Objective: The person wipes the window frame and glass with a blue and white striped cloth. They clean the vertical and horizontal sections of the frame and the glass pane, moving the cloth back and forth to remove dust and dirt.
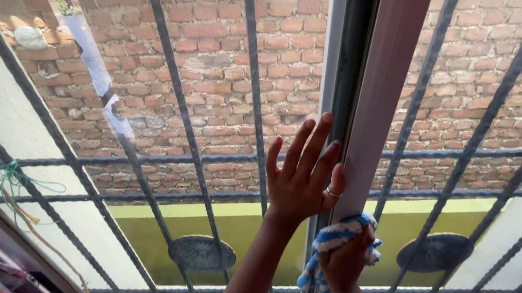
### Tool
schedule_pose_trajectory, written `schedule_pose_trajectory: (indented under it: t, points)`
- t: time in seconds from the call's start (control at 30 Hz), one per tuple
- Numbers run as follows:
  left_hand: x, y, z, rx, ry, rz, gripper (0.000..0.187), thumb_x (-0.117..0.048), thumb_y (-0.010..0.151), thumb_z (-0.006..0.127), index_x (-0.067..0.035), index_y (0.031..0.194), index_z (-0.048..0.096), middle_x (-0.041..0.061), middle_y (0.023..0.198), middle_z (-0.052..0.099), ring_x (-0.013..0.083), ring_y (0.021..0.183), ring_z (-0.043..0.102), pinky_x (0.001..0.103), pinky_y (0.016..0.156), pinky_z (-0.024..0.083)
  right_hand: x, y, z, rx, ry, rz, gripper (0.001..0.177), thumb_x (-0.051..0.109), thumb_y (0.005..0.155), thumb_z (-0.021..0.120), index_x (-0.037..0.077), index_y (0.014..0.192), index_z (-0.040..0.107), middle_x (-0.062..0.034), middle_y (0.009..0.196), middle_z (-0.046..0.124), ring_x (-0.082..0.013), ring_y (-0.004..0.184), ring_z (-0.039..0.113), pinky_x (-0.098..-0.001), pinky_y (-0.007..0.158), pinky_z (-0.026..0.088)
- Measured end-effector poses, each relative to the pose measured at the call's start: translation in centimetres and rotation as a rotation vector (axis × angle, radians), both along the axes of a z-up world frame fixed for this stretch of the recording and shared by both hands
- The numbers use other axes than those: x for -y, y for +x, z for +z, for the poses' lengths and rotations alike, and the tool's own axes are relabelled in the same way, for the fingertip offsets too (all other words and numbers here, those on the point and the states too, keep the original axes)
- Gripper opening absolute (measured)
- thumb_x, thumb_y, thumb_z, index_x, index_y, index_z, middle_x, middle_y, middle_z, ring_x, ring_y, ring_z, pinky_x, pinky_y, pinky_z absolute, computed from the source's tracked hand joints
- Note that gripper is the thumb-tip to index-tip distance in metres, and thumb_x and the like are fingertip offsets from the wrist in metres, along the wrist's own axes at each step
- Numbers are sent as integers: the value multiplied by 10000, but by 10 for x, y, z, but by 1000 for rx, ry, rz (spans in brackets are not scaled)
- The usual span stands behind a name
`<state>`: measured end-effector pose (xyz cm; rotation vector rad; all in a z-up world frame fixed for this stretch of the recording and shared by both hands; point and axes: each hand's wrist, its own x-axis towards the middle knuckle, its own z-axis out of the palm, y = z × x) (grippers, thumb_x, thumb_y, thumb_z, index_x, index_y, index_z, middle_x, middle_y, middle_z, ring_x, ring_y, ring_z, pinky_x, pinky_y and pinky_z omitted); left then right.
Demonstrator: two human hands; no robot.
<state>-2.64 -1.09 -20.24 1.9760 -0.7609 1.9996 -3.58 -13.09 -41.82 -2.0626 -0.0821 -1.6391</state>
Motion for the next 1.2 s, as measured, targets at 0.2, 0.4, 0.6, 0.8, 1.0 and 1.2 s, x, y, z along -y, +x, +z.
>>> schedule_pose_trajectory:
  t: [0.2,0.4,0.6,0.8,1.0,1.2]
  points:
    - [-1,1,-15,-21,33,-4,358,-385,1108,404,-192,1273,656,70,1531,584,238,1445,525,500,1279,154,16,3,66,-78,121,174,932,409,872,705,-79,1518,243,-343,1311,509,-519,1128,593,-581,905,511]
    - [-3,7,-48,-84,19,-107,543,-566,1105,315,-189,1461,479,102,1559,555,275,1473,499,522,1277,127,17,33,104,191,79,183,829,426,950,537,-47,1558,230,-322,1352,482,-449,1212,582,-555,1005,511]
    - [-3,19,-64,-40,36,-97,642,-667,1099,276,-224,1556,356,95,1592,521,257,1498,477,507,1296,121,11,27,-22,17,128,128,919,441,855,705,-60,1487,263,-309,1236,493,-474,1103,565,-593,939,469]
    - [-5,16,-63,-50,42,-107,643,-661,1105,297,-221,1571,357,100,1595,521,256,1514,468,509,1306,106,13,-2,-70,-232,165,178,902,407,846,749,-26,1463,255,-287,1239,526,-454,1064,628,-562,883,535]
    - [-3,21,-77,-57,36,-99,664,-660,1082,263,-221,1571,354,89,1612,493,257,1524,444,545,1297,30,20,5,32,-97,269,291,813,502,911,694,-9,1445,354,-211,1184,549,-367,1037,647,-477,875,530]
    - [-1,18,-142,-192,37,-79,733,-731,1084,257,-201,1583,340,140,1641,456,322,1542,393,609,1306,12,10,28,42,163,178,257,901,622,928,461,8,1559,270,-243,1322,482,-356,1150,559,-478,947,486]
